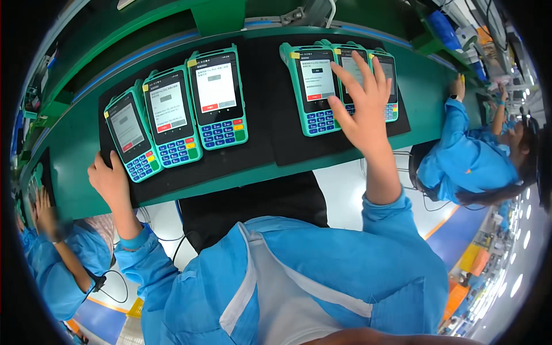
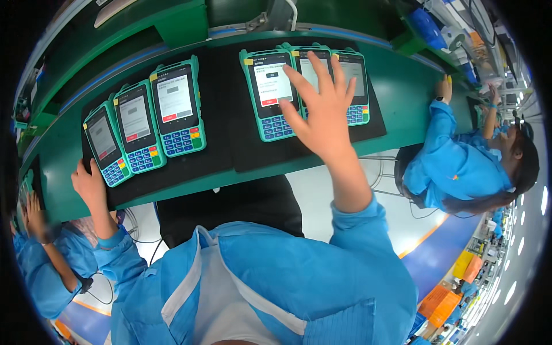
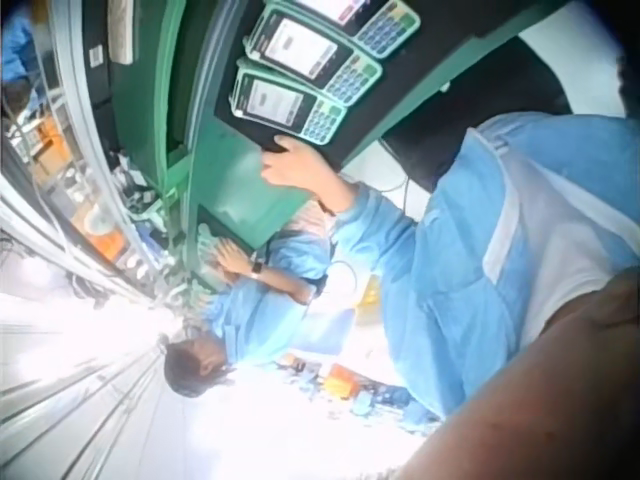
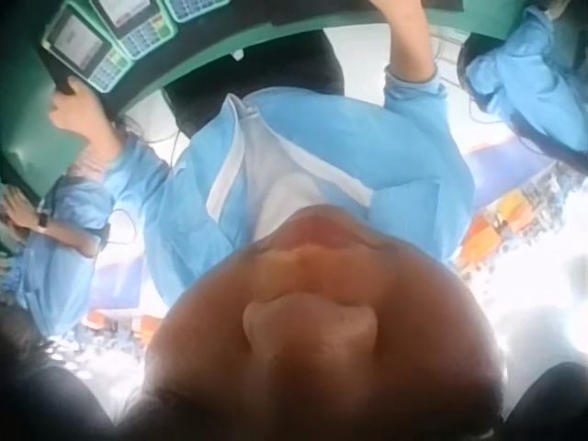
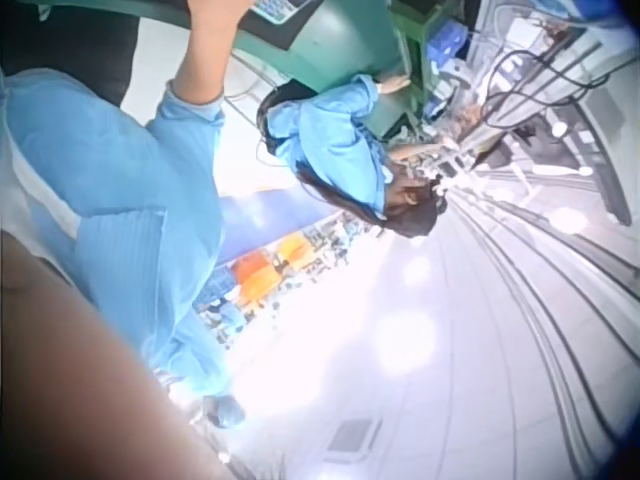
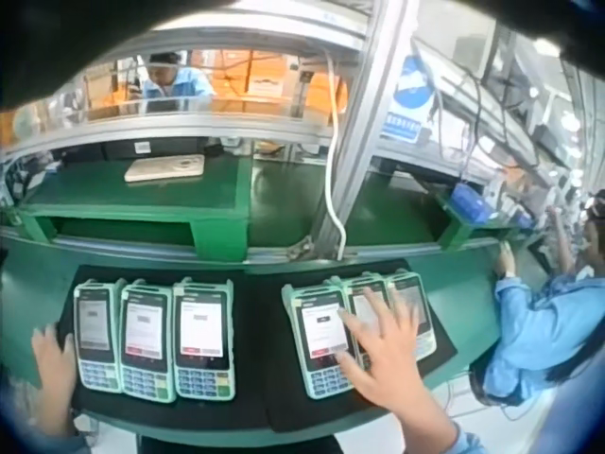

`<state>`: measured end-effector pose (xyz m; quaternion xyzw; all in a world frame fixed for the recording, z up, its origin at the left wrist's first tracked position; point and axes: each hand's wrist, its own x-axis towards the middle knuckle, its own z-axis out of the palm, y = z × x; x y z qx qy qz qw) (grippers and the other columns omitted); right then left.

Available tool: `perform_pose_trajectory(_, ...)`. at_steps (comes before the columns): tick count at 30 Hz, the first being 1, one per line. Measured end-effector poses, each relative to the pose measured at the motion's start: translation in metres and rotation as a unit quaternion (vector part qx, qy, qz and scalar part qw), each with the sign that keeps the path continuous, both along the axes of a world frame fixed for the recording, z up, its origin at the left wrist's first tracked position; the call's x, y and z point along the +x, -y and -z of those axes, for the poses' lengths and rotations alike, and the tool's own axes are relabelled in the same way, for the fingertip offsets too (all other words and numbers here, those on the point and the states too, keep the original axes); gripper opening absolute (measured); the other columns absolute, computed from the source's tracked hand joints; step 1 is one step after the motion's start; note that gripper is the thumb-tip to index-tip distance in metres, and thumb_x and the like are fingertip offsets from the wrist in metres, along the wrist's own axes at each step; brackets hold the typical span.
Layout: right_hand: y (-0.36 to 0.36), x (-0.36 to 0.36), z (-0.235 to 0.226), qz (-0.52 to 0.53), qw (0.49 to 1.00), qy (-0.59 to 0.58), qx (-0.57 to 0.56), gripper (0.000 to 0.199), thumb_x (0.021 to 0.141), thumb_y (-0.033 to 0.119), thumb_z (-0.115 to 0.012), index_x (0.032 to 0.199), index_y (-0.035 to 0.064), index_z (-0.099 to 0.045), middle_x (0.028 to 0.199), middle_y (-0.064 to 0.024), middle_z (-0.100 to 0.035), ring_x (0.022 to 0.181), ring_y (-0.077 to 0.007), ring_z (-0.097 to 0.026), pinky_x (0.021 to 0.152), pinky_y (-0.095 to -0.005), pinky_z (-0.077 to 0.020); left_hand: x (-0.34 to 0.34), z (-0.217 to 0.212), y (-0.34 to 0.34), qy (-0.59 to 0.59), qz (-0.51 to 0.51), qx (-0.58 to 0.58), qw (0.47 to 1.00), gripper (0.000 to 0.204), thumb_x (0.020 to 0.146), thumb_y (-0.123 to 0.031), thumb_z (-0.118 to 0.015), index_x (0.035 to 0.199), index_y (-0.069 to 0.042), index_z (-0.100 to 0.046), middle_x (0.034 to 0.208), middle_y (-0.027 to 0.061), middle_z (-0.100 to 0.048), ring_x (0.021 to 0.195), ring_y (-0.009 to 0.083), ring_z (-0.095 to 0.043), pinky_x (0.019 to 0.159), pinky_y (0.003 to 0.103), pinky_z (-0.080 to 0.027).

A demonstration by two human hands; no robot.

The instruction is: The person tests handheld payment terminals along a production line by tapping their touchscreens, pressing keypad buttons, and arranging them on the workbench.

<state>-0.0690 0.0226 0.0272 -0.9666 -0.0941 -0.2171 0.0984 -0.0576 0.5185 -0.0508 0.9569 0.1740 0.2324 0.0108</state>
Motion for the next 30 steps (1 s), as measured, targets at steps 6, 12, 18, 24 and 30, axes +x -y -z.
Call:
perform_pose_trajectory(6,-0.018,0.000,0.004,0.014,1.000,-0.009,-0.025,0.046,0.082,0.036,-0.068,0.126,0.0275,-0.061,0.148,-0.0123,-0.035,0.141,-0.0443,-0.017,0.104,-0.0737,-0.0081,-0.002,-0.001,0.004,-0.006,-0.006,0.038,0.999,0.044,0.091,-0.035,-0.057,0.120,-0.002,-0.061,0.106,0.0260,-0.058,0.097,0.0418,-0.057,0.087,0.046,-0.045)
perform_pose_trajectory(12,-0.017,0.000,0.004,0.012,1.000,-0.014,-0.023,0.045,0.082,0.038,-0.068,0.126,0.0272,-0.062,0.150,-0.0099,-0.034,0.142,-0.0431,-0.016,0.104,-0.0734,-0.0070,-0.004,-0.008,0.009,-0.018,-0.016,-0.003,1.000,0.041,0.092,-0.033,-0.055,0.120,-0.004,-0.062,0.110,0.0238,-0.058,0.100,0.0398,-0.056,0.088,0.045,-0.045)
perform_pose_trajectory(18,-0.024,0.001,0.001,0.024,0.998,-0.023,-0.051,0.048,0.080,0.035,-0.070,0.126,0.0261,-0.062,0.151,-0.0058,-0.036,0.143,-0.0399,-0.017,0.106,-0.0721,-0.0044,-0.026,-0.046,0.062,0.156,0.163,-0.064,0.972,0.029,0.090,-0.015,-0.057,0.117,-0.008,-0.065,0.115,0.0144,-0.059,0.109,0.0302,-0.052,0.096,0.041,-0.037)
perform_pose_trajectory(24,-0.024,0.003,0.005,0.020,0.998,-0.026,-0.052,0.044,0.082,0.033,-0.067,0.125,0.0250,-0.062,0.150,-0.0062,-0.037,0.144,-0.0399,-0.017,0.107,-0.0707,-0.0015,-0.032,-0.067,0.130,0.147,0.287,-0.060,0.945,0.028,0.074,-0.011,-0.066,0.102,-0.012,-0.071,0.109,0.0071,-0.058,0.106,0.0280,-0.051,0.094,0.041,-0.032)
perform_pose_trajectory(30,-0.020,0.004,0.009,0.015,0.997,-0.010,-0.068,0.044,0.082,0.035,-0.067,0.124,0.0257,-0.063,0.150,-0.0049,-0.037,0.144,-0.0390,-0.017,0.107,-0.0711,-0.0024,-0.030,-0.058,0.133,0.168,0.265,-0.031,0.949,0.023,0.069,-0.012,-0.066,0.091,-0.013,-0.073,0.104,0.0037,-0.061,0.105,0.0259,-0.052,0.092,0.041,-0.031)
